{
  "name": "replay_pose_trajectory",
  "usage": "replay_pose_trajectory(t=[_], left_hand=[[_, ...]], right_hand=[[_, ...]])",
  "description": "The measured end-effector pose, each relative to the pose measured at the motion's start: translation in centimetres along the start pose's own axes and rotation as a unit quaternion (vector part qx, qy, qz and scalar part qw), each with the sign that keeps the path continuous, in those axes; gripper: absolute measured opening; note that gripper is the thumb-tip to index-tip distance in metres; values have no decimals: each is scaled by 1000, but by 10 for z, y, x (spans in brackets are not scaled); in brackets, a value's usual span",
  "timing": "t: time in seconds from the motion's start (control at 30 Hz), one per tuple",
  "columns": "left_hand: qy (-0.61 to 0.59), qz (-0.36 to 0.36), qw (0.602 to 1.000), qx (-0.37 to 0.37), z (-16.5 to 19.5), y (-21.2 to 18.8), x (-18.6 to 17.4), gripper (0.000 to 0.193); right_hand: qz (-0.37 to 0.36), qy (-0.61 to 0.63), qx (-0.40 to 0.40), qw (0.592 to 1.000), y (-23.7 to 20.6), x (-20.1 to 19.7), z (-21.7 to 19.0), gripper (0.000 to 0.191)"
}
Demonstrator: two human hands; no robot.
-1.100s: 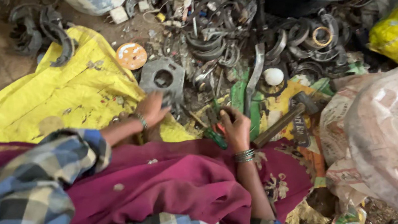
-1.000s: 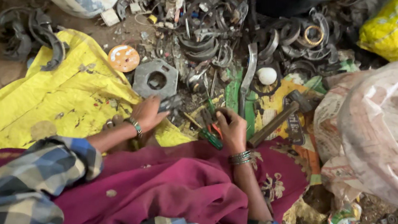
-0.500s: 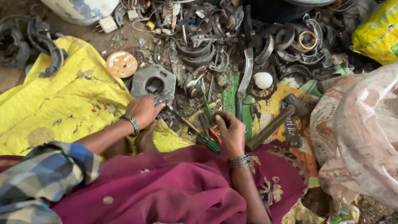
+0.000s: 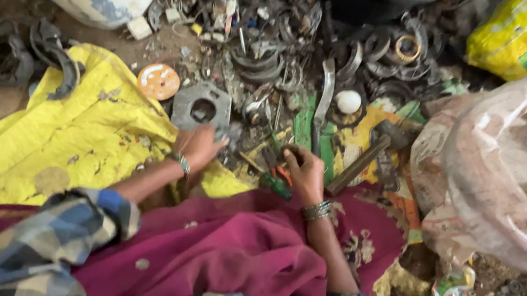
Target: The person sits on the ground and works a metal component on a hexagonal metal block, first handling and positioning the part by hand, then repeatedly striking it with a hammer and a large curved blade to break or shape it, repositioning the part between strikes.
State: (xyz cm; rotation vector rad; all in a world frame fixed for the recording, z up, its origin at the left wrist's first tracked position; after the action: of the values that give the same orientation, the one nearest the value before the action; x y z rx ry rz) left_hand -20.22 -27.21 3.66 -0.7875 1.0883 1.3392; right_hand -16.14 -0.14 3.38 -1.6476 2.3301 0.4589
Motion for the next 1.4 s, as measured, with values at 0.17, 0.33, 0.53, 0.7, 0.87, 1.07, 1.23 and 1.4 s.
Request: replay_pose_trajectory(t=[0.17,0.33,0.53,0.7,0.87,1.07,1.23,1.4], left_hand=[[-82,202,966,137,24,44,-75,45],[16,-61,998,17,-19,29,-11,44],[-1,-116,993,-23,-49,54,-11,47],[-552,-245,762,-234,-9,55,-10,50],[-634,-342,621,-308,9,-5,-44,50],[-623,-341,644,-285,9,-49,-89,54],[-625,-321,669,-241,-32,-103,-129,55],[-594,-288,729,-181,-61,-115,-149,52]], right_hand=[[-23,-13,21,999,5,8,-18,22],[-17,-19,16,1000,13,13,-29,20],[-14,-16,6,1000,28,27,-47,22],[-68,105,70,990,30,40,-56,38],[-150,266,39,951,-9,55,-114,63],[-124,285,31,950,-56,53,-151,61],[-68,302,23,951,-122,82,-165,42],[-72,310,9,948,-145,101,-171,39]])
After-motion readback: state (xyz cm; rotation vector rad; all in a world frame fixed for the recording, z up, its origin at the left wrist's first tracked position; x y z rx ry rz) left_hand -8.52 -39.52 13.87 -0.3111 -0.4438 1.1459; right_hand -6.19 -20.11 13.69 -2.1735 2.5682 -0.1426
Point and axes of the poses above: each hand's wrist, its own y-axis towards the middle knuckle, its own x-axis out of the palm, z = x × y, the point moved 10 cm from there along y, towards the middle knuckle, and after that the axes turned 13 degrees about z, right-handed, at the moved point
